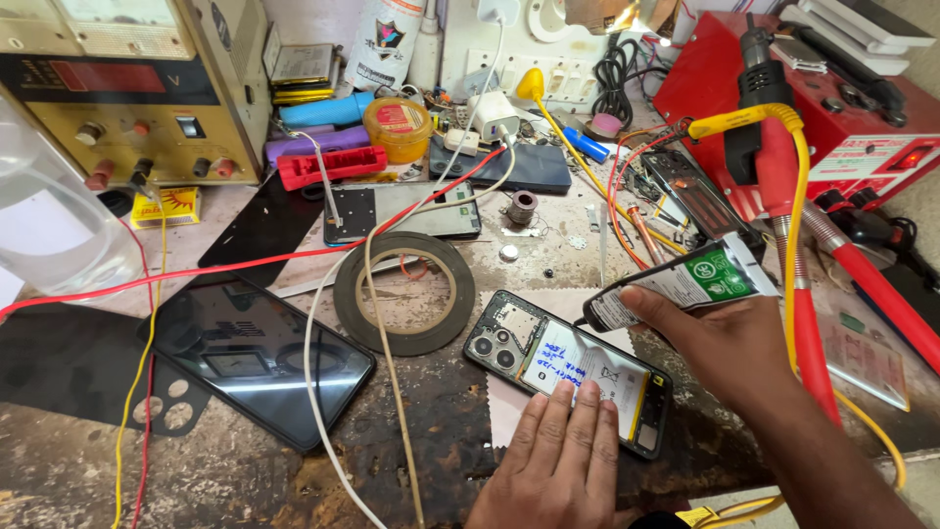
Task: The person removes a battery from a disassembled smartphone using a metal prying tool, then places a new battery into the phone chassis. The person handles the phone body, batteries, and prying tool throughout the process.
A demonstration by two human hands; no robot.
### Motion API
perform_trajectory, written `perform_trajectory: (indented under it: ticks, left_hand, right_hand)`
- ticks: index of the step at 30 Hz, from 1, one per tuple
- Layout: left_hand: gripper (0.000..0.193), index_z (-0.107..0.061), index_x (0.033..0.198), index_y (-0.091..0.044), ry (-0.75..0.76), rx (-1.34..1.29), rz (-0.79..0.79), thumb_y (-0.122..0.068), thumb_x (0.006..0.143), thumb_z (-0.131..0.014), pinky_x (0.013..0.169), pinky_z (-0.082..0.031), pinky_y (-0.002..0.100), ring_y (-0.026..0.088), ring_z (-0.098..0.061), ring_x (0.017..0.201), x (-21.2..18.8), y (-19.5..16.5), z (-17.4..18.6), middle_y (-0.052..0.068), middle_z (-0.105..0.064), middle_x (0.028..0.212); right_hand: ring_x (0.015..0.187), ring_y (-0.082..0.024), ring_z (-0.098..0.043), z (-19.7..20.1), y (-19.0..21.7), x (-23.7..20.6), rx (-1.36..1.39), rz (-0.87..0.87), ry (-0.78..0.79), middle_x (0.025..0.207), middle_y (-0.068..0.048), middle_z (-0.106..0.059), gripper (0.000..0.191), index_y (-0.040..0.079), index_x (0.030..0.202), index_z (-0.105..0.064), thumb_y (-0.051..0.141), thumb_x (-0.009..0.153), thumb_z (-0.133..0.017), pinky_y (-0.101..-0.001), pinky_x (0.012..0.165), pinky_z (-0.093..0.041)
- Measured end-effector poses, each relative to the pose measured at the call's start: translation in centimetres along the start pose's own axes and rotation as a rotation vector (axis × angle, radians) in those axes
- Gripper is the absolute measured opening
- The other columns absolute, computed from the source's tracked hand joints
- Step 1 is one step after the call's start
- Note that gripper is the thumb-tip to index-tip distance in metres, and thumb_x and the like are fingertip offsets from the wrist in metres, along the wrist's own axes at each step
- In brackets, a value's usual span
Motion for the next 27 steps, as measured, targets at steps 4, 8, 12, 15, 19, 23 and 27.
perform_trajectory:
  ticks: [4,8,12,15,19,23,27]
  left_hand:
    - [0.036,-0.065,0.134,0.005,0.002,-0.010,-0.004,-0.015,0.109,-0.050,0.116,-0.043,0.053,0.041,-0.062,0.134,0.1,0.1,0.3,0.027,-0.066,0.136]
    - [0.040,-0.066,0.133,0.006,-0.011,0.013,-0.010,-0.019,0.108,-0.047,0.116,-0.044,0.052,0.041,-0.062,0.133,0.1,0.2,0.9,0.028,-0.066,0.136]
    - [0.060,-0.063,0.132,0.007,-0.056,-0.013,-0.009,-0.043,0.106,-0.045,0.115,-0.041,0.050,0.042,-0.060,0.131,0.2,0.3,1.3,0.029,-0.064,0.136]
    - [0.067,-0.062,0.135,0.008,-0.014,-0.011,-0.005,-0.051,0.106,-0.049,0.116,-0.040,0.050,0.042,-0.059,0.133,0.1,0.3,1.2,0.029,-0.062,0.139]
    - [0.064,-0.062,0.138,0.003,0.043,0.107,-0.016,-0.051,0.107,-0.051,0.120,-0.040,0.049,0.038,-0.058,0.138,0.0,0.3,1.1,0.024,-0.062,0.143]
    - [0.077,-0.062,0.135,0.008,0.010,-0.039,0.012,-0.061,0.104,-0.048,0.117,-0.038,0.051,0.042,-0.057,0.135,0.1,0.5,1.4,0.029,-0.062,0.139]
    - [0.078,-0.061,0.136,0.007,0.012,-0.003,0.006,-0.063,0.105,-0.047,0.118,-0.037,0.051,0.041,-0.057,0.136,0.1,0.5,1.4,0.028,-0.062,0.140]
  right_hand:
    - [0.080,-0.009,-0.071,1.0,-0.1,-0.5,0.010,0.013,-0.030,0.093,-0.003,-0.079,0.027,0.004,0.104,-0.074,0.013,0.079,-0.083,-0.0283,0.067,-0.058]
    - [0.078,-0.010,-0.070,1.9,0.0,-1.1,-0.097,0.055,-0.061,0.091,-0.005,-0.079,0.024,0.002,0.100,-0.075,0.014,0.081,-0.084,-0.0284,0.067,-0.057]
    - [0.078,-0.009,-0.069,2.4,0.0,-1.6,-0.110,0.102,-0.057,0.090,-0.004,-0.078,0.023,0.002,0.100,-0.075,0.013,0.082,-0.084,-0.0280,0.066,-0.056]
    - [0.078,-0.009,-0.068,2.8,-0.3,-1.8,-0.123,0.079,-0.058,0.090,-0.004,-0.078,0.021,0.001,0.099,-0.075,0.012,0.083,-0.084,-0.0282,0.066,-0.056]
    - [0.078,-0.008,-0.069,3.3,-0.1,-2.2,-0.058,0.142,-0.061,0.090,-0.003,-0.077,0.023,0.001,0.100,-0.073,0.010,0.082,-0.083,-0.0266,0.066,-0.056]
    - [0.078,-0.008,-0.068,3.9,-0.6,-2.8,-0.056,0.125,-0.081,0.089,-0.004,-0.077,0.021,0.001,0.099,-0.073,0.009,0.083,-0.083,-0.0263,0.065,-0.055]
    - [0.076,-0.009,-0.069,4.6,-1.6,-3.0,-0.094,0.055,-0.120,0.088,-0.005,-0.078,0.019,0.000,0.096,-0.074,0.010,0.083,-0.083,-0.0275,0.065,-0.056]
Point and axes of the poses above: each hand's wrist, its own x-axis towards the middle knuckle, its own z-axis out of the back of the hand, y = z × x, the point moved 6 cm from there along x, towards the middle knuckle
